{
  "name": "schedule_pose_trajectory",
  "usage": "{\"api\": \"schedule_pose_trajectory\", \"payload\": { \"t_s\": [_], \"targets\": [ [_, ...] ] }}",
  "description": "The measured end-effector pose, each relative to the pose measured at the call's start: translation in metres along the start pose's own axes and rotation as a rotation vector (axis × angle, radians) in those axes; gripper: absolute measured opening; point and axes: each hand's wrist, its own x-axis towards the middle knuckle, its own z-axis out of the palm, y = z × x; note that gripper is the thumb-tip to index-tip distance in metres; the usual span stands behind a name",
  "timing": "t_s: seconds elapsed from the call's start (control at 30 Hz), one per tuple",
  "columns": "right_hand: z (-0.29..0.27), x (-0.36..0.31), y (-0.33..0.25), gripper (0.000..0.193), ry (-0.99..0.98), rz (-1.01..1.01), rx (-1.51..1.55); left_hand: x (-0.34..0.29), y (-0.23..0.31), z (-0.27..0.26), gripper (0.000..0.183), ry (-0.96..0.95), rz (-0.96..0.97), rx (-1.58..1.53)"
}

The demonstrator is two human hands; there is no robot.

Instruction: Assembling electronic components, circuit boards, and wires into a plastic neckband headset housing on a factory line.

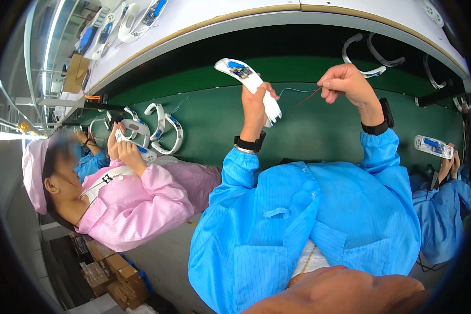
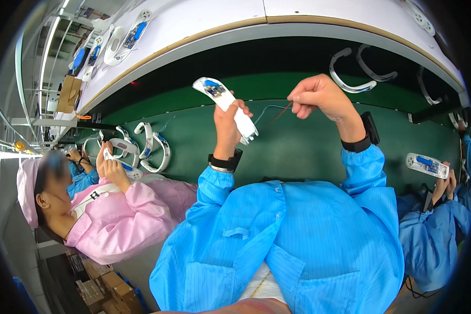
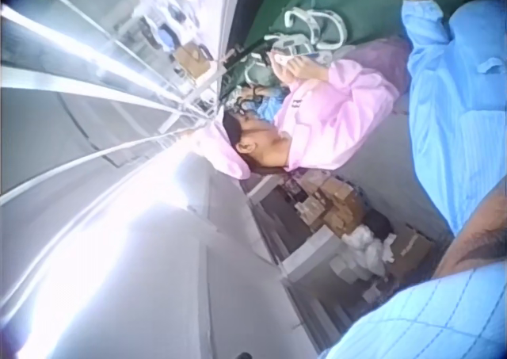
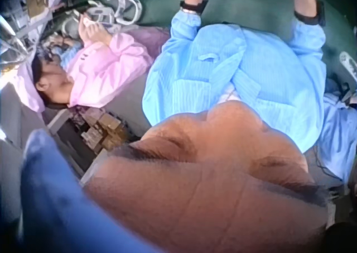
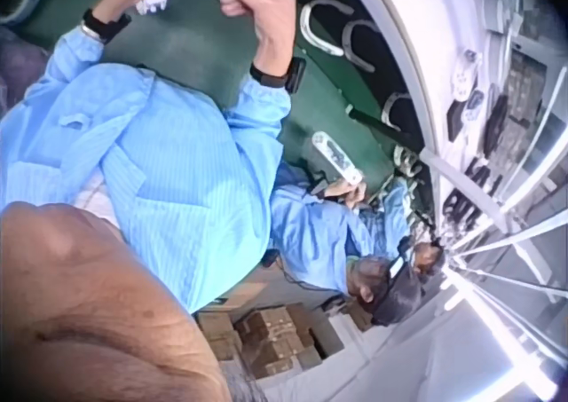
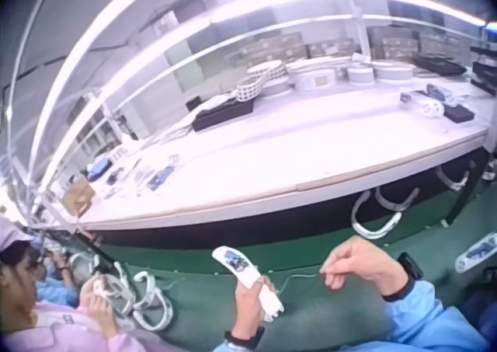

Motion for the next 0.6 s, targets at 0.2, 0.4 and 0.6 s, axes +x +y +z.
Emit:
{"api": "schedule_pose_trajectory", "payload": {
  "t_s": [0.2, 0.4, 0.6],
  "targets": [
    [0.02, -0.007, 0.0, 0.036, -0.239, -0.158, 0.631, -0.018, -0.014, 0.013, 0.031, -0.065, -0.203, -0.192],
    [0.014, 0.003, 0.022, 0.024, -0.057, -0.059, 0.104, -0.028, -0.013, 0.034, 0.038, -0.153, -0.179, -0.175],
    [0.035, 0.002, 0.026, 0.017, -0.111, -0.084, 0.173, -0.027, -0.008, 0.045, 0.045, -0.139, -0.031, -0.072]
  ]
}}
